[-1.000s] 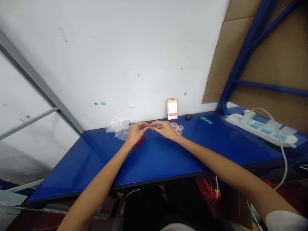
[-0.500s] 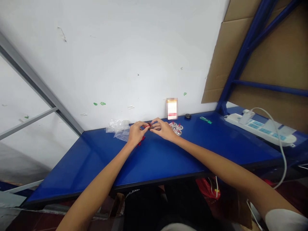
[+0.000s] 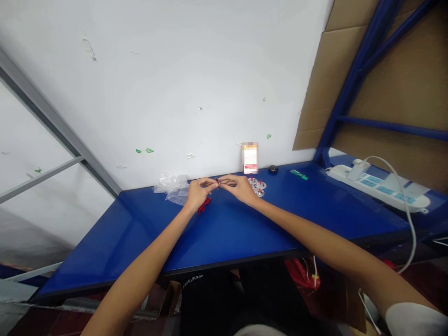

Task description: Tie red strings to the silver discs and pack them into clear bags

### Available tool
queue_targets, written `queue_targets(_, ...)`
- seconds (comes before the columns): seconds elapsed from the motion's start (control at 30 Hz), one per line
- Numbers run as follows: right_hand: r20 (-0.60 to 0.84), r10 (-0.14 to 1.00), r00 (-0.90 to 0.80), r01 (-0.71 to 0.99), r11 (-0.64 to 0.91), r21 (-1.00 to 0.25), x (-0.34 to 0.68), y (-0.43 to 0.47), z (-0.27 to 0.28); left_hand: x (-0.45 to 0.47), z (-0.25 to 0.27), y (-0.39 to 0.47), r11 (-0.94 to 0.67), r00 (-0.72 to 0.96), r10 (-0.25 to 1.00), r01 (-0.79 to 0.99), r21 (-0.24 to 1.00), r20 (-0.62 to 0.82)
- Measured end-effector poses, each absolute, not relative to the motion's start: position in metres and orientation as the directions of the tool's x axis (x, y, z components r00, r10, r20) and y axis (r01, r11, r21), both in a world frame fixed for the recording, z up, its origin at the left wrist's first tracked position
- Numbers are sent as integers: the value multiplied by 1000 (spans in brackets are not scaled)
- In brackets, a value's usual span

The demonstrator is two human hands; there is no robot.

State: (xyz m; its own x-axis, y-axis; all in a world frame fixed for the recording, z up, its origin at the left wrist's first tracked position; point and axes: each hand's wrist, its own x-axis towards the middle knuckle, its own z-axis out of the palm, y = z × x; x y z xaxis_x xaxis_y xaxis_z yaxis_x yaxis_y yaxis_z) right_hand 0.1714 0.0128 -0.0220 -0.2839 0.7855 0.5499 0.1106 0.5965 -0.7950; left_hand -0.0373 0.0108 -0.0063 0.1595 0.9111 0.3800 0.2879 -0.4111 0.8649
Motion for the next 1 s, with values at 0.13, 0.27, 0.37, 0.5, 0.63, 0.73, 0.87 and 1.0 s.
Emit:
queue_targets(0.13,569,764,-304,204,636,-745,176,14,-18,-38,-10,13,-362,177,928,226,904,327)
queue_targets(0.27,621,698,-357,291,715,-636,181,12,-12,-42,-16,16,-312,232,934,149,938,273)
queue_targets(0.37,635,652,-414,344,758,-554,184,11,-8,-43,-18,16,-259,293,931,115,959,216)
queue_targets(0.5,600,634,-488,543,759,-360,196,13,4,-43,-15,15,-269,307,928,166,949,210)
queue_targets(0.63,487,725,-487,686,663,-299,220,23,20,-45,-12,17,-358,237,925,290,887,296)
queue_targets(0.73,460,777,-429,706,606,-365,240,33,26,-48,-12,20,-390,211,919,367,845,333)
queue_targets(0.87,415,797,-439,710,591,-382,254,45,23,-51,-12,21,-396,213,918,432,810,335)
queue_targets(1.0,384,803,-455,720,586,-373,246,47,9,-52,-11,21,-404,239,914,465,788,328)
